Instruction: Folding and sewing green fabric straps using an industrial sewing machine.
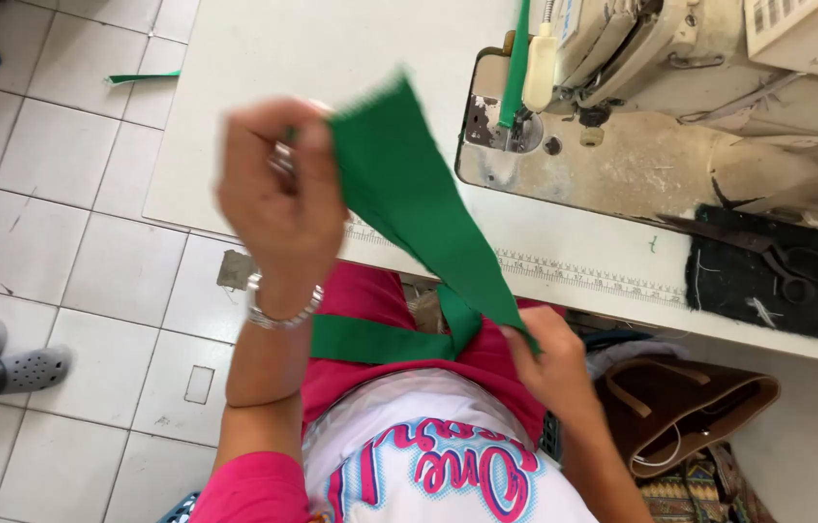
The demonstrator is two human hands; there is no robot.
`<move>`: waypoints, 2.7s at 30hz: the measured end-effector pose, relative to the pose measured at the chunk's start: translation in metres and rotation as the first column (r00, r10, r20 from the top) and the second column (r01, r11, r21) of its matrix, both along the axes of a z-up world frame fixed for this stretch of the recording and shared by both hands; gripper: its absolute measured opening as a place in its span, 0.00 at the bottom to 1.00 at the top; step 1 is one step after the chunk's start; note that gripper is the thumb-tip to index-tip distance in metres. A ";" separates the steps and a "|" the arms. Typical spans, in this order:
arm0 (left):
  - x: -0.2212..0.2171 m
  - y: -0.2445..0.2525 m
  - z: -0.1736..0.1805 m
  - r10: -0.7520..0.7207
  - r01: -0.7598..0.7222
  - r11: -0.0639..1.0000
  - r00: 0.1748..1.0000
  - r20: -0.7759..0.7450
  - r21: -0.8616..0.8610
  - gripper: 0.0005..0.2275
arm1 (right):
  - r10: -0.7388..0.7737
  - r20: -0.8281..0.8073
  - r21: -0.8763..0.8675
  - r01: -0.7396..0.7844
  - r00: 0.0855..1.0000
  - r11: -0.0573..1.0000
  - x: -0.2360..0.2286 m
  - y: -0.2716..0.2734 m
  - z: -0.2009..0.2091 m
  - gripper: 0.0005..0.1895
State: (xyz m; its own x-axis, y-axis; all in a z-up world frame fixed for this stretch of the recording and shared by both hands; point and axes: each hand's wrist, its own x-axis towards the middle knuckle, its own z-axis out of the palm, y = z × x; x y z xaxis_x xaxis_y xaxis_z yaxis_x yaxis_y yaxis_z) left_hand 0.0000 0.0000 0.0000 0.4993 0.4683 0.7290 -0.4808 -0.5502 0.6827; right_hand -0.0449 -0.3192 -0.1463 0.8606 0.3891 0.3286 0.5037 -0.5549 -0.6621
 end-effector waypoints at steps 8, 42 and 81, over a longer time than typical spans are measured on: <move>0.054 0.041 -0.081 -0.219 0.238 0.970 0.938 -0.267 0.041 0.02 | -0.238 -0.332 -0.113 0.212 0.913 0.971 0.037 -0.098 0.052 0.12; 0.078 0.012 -0.153 -0.234 0.535 0.403 0.845 -0.481 0.743 0.08 | -0.185 0.159 -0.057 0.196 0.970 0.979 0.059 0.051 -0.011 0.09; 0.071 0.020 -0.147 -0.244 0.182 0.038 0.955 -0.167 0.983 0.03 | 0.076 0.436 -0.447 0.142 0.897 0.883 0.037 0.074 -0.004 0.14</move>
State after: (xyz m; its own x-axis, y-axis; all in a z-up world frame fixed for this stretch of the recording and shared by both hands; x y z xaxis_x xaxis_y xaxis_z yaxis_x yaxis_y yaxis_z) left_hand 0.0714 0.0198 -0.1471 0.3916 -0.8105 0.4355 -0.7188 -0.5650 -0.4051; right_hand -0.0080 -0.2453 -0.1500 0.6898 0.5608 0.4579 0.6499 -0.7584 -0.0503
